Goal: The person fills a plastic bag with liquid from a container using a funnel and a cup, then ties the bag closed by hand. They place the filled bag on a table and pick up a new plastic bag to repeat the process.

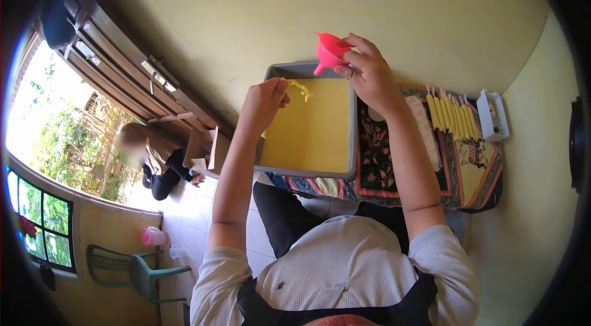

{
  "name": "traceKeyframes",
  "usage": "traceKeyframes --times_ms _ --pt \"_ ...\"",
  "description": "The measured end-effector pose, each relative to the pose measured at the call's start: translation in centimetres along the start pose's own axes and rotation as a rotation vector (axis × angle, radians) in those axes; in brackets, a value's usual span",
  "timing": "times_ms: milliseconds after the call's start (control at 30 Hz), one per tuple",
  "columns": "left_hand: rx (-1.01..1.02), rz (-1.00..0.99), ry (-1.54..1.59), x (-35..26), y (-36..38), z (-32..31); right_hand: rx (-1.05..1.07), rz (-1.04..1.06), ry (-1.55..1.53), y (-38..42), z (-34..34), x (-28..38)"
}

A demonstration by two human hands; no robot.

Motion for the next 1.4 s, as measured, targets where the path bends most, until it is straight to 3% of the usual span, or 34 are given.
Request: traceKeyframes --times_ms 167,367,533,633,867,967,1133,1300,1400 --pt "0.082 0.029 -0.076 -0.8 -0.5 -0.3 0.051 -0.113 -0.009 3.3 1.3 -2.6" --pt "0.133 0.086 -0.085 -1.3 -0.5 -1.0 0.141 -0.007 0.139 6.3 -0.8 -3.2" --pt "0.063 0.071 0.204 -0.2 -0.2 -1.1 0.156 -0.027 0.184 8.9 -2.2 -3.5" --pt "-0.033 0.067 0.393 -0.2 0.5 -0.5 0.296 0.007 0.25 10.0 -3.1 -3.1" --pt "-0.253 -0.046 0.695 -0.6 1.8 0.2 0.192 -0.028 0.151 11.0 -3.1 -3.8" --pt "-0.262 -0.116 0.684 -1.4 2.3 0.4 0.077 -0.12 0.076 10.8 -1.3 -5.9" --pt "-0.352 -0.207 0.489 -1.2 3.0 0.6 -0.025 -0.273 0.284 11.5 3.7 -9.5" --pt "-0.387 -0.2 0.39 0.3 3.6 0.2 0.143 -0.172 0.486 15.3 3.4 -11.2" --pt "-0.442 -0.273 0.35 1.7 3.4 -0.2 0.254 -0.243 0.466 16.6 2.9 -10.7"
Point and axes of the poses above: each hand's wrist, its own y-axis away from the middle knuckle, its own z-axis out of the back of the hand, x = y × z, the point moved 6 cm from there along -y, towards the middle knuckle
